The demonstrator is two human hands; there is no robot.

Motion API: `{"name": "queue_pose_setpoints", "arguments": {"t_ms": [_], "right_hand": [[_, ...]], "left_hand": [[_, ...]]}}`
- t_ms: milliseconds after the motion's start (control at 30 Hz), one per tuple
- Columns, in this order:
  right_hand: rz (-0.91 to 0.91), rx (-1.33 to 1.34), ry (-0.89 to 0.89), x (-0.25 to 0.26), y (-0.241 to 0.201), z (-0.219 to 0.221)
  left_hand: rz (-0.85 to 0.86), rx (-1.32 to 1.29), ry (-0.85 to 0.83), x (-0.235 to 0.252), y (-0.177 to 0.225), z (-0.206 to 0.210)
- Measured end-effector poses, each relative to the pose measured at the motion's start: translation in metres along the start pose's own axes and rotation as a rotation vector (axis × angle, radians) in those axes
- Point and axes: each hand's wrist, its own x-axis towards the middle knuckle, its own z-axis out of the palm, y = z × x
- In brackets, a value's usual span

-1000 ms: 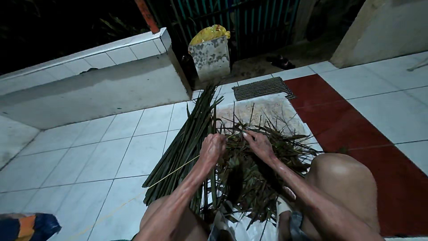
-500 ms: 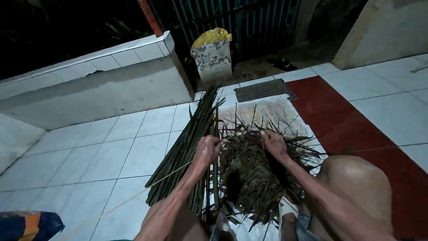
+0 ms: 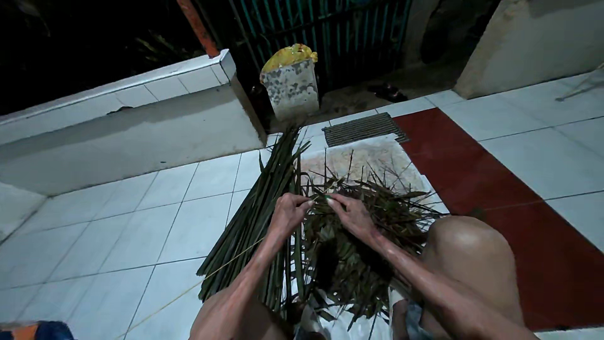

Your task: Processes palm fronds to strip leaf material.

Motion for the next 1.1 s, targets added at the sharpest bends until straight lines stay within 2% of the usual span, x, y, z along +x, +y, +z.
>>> {"name": "queue_pose_setpoints", "arguments": {"t_ms": [400,633,767,900,1000,1100], "right_hand": [[0.185,-0.045,0.122,0.022,0.039,-0.022],[0.362,-0.152,0.205,0.027,0.069,-0.034],[0.168,-0.073,0.253,0.018,0.055,-0.034],[-0.02,0.02,0.088,-0.001,0.022,-0.018],[-0.083,0.062,-0.003,-0.007,0.009,-0.001],[-0.047,0.048,0.0,-0.005,0.006,0.002]], "left_hand": [[0.029,-0.003,-0.033,-0.005,-0.004,0.0],[-0.016,-0.024,-0.07,-0.012,-0.011,-0.012],[-0.046,-0.109,-0.051,-0.012,-0.015,-0.016],[-0.043,-0.191,-0.049,-0.007,-0.016,-0.012],[-0.03,-0.228,-0.069,-0.003,-0.012,-0.008],[-0.025,-0.238,-0.074,-0.004,-0.006,-0.005]]}}
